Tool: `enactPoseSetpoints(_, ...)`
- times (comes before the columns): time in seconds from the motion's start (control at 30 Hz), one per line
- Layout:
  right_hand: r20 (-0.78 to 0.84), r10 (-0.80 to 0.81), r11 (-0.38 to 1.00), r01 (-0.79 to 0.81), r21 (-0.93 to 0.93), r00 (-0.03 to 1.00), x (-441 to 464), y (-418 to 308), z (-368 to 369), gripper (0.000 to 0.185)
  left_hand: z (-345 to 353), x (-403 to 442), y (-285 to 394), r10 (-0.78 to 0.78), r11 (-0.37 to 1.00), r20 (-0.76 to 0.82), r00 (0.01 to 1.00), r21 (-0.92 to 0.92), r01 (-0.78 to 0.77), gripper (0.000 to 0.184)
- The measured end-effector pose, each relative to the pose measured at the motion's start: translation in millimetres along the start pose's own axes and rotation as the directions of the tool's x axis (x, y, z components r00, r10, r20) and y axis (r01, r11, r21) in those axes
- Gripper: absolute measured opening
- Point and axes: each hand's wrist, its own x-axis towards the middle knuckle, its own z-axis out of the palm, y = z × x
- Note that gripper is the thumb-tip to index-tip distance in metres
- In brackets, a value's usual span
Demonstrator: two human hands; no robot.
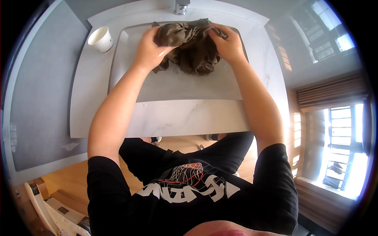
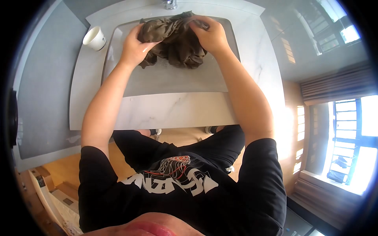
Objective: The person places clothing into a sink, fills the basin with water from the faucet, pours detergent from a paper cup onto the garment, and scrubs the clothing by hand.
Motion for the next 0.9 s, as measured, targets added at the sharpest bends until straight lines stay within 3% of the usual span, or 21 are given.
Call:
enactPoseSetpoints(0.07, 0.028, 0.079, 0.994, -0.081, 0.075, 0.996, -1, 5, -5, 0.027, -5, 4, -12, -0.062, 0.99, 0.108, 0.992, -0.119, 0.075, 0.057)
enactPoseSetpoints(0.17, 0.181, -0.016, 0.977, -0.023, 0.212, 0.983, 0, -1, -21, 0.031, -10, 1, -6, -0.243, 0.964, 0.164, 0.956, 0.15, 0.219, 0.062)
enactPoseSetpoints(0.27, 0.299, 0.005, 0.908, -0.13, 0.397, 0.954, -3, -5, -29, 0.04, -9, -11, -13, -0.291, 0.894, 0.173, 0.941, 0.398, 0.204, 0.068)
enactPoseSetpoints(0.4, 0.513, -0.035, 0.633, -0.378, 0.676, 0.858, -5, -1, -41, 0.054, -16, -8, 15, -0.492, 0.814, 0.446, 0.747, 0.541, 0.213, 0.08)
enactPoseSetpoints(0.43, 0.507, -0.074, 0.602, -0.367, 0.71, 0.859, -4, 2, -40, 0.055, -17, -7, 18, -0.521, 0.783, 0.494, 0.696, 0.601, 0.16, 0.093)
enactPoseSetpoints(0.53, 0.482, -0.159, 0.549, -0.329, 0.769, 0.862, -4, 0, -37, 0.058, -19, -7, 48, -0.568, 0.753, 0.562, 0.601, 0.649, 0.105, 0.095)
enactPoseSetpoints(0.57, 0.477, -0.164, 0.563, -0.315, 0.764, 0.863, -7, -3, -35, 0.06, -17, -6, 41, -0.563, 0.769, 0.553, 0.615, 0.624, 0.143, 0.096)
enactPoseSetpoints(0.67, 0.486, -0.205, 0.483, -0.344, 0.805, 0.849, -14, -17, -24, 0.056, -4, -10, 25, -0.231, 0.937, 0.382, 0.895, 0.336, 0.099, 0.091)
enactPoseSetpoints(0.7, 0.489, -0.222, 0.434, -0.364, 0.824, 0.844, -16, -22, -20, 0.053, 1, -11, 28, -0.058, 0.987, 0.369, 0.928, 0.159, -0.002, 0.073)
enactPoseSetpoints(0.83, 0.372, -0.039, 0.627, -0.267, 0.731, 0.927, -17, -26, -14, 0.047, 7, -5, 12, -0.052, 0.988, 0.411, 0.91, -0.109, 0.105, 0.044)
enactPoseSetpoints(0.9, 0.258, 0.065, 0.887, -0.174, 0.428, 0.964, -11, -14, -14, 0.043, 1, -2, 5, -0.11, 0.99, 0.373, 0.921, -0.037, 0.133, 0.031)
